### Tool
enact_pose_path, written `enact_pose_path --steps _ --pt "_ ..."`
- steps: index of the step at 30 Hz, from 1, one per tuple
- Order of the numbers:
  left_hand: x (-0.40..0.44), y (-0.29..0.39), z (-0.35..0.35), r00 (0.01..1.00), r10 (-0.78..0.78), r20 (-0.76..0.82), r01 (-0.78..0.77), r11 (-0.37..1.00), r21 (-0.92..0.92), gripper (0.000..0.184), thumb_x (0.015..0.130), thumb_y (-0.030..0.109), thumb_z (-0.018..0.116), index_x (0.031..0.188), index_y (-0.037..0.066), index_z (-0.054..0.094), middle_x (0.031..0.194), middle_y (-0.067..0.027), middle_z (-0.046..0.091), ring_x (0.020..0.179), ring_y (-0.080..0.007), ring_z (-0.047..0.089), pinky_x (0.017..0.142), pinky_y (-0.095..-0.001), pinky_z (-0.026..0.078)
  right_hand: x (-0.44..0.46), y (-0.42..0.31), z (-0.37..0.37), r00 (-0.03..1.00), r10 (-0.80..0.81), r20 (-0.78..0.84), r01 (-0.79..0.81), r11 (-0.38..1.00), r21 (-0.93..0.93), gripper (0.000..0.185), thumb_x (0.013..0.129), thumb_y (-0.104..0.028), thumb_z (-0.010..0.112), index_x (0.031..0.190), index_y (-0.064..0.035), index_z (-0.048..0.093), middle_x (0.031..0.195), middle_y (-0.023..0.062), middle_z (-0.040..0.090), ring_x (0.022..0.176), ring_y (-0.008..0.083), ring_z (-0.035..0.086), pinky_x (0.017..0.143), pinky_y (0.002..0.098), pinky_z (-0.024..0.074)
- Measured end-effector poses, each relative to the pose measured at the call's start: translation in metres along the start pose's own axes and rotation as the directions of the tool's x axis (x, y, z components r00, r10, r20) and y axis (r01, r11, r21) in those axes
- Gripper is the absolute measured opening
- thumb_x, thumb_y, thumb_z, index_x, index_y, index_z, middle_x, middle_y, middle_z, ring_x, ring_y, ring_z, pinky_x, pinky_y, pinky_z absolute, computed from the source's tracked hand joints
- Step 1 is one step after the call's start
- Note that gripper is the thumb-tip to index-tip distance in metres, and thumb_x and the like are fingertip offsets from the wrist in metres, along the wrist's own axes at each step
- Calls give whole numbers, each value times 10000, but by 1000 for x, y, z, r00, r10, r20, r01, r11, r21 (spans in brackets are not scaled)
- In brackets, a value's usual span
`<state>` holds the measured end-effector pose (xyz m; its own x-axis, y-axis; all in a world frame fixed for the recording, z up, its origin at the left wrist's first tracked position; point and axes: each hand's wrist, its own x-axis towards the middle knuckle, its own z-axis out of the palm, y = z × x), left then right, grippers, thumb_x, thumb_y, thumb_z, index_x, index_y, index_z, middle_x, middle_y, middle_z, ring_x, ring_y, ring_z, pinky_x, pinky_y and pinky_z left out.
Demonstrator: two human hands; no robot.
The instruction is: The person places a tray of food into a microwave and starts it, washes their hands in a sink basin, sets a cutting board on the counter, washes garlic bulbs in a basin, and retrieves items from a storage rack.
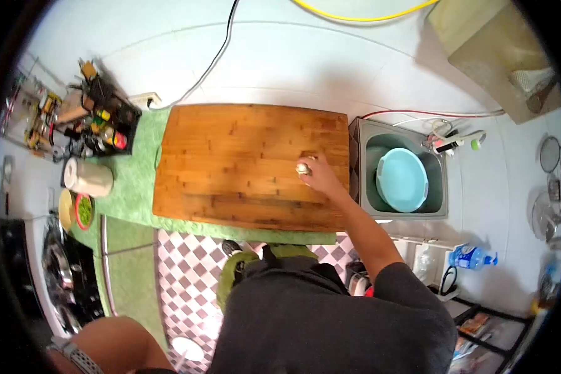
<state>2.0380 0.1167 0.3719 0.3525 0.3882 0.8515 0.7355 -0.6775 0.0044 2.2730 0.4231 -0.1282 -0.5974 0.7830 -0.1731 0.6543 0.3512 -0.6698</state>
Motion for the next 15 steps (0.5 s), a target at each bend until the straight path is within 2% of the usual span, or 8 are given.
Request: enact_pose_path --steps 5,8,9,11,12,13,14,15 --pt "-11 4 0 995 -30 -99 35 998 49 264 983 369 455 1123 153 516 1002 -12 513 924 -189 481 881 -400 381 12 -18 -1 987 127 96 -100 965 -244 441 764 -172 716 1190 -206 609 1310 205 375 1046 360 555 879 398 498" --pt "-46 -5 -6 905 -161 -394 241 957 160 258 978 365 467 1124 159 518 1040 -28 529 944 -203 474 906 -422 355 22 -10 5 979 158 126 -113 946 -305 453 777 -144 709 1211 -220 604 1319 194 374 1036 360 567 887 417 499" --pt "-50 -28 15 790 6 -613 10 1000 22 125 899 86 569 989 6 604 732 -145 603 590 -255 584 536 -325 490 23 -4 11 986 128 106 -90 947 -307 455 777 -131 708 1212 -220 604 1328 192 371 1046 358 565 879 413 505" --pt "-83 -22 19 917 -218 -334 340 866 366 89 902 27 552 881 -55 524 758 -168 597 642 -276 589 607 -371 539 28 8 22 977 197 86 -181 969 -166 451 781 -112 703 1209 -219 609 1350 195 361 1066 353 560 855 398 519" --pt "-98 -19 38 827 -383 -411 554 674 489 84 862 63 571 790 35 536 684 -120 563 590 -228 546 528 -344 484 31 13 27 952 293 85 -293 956 -19 444 784 -106 699 1204 -219 612 1362 200 354 1075 350 556 838 387 527" --pt "-176 -4 8 516 -725 -456 852 381 359 242 973 121 494 1127 -48 573 1113 -118 594 1039 -208 545 959 -333 409 26 6 19 969 223 109 -204 965 -168 441 784 -107 699 1201 -223 615 1374 195 351 1090 351 548 852 388 521" --pt "-172 -4 37 362 -834 -416 902 201 382 236 968 120 506 1124 -43 577 1112 -110 595 1030 -199 547 953 -326 411 23 0 13 977 151 149 -98 945 -311 438 784 -108 700 1198 -228 618 1386 189 349 1105 352 539 866 389 515" --pt "-219 -12 23 357 -900 -250 894 251 371 220 962 106 515 1116 -35 585 1111 -100 594 1027 -190 547 945 -313 414 22 -1 11 977 151 153 -99 948 -302 438 784 -108 700 1198 -228 618 1386 189 349 1105 352 539 866 389 515"
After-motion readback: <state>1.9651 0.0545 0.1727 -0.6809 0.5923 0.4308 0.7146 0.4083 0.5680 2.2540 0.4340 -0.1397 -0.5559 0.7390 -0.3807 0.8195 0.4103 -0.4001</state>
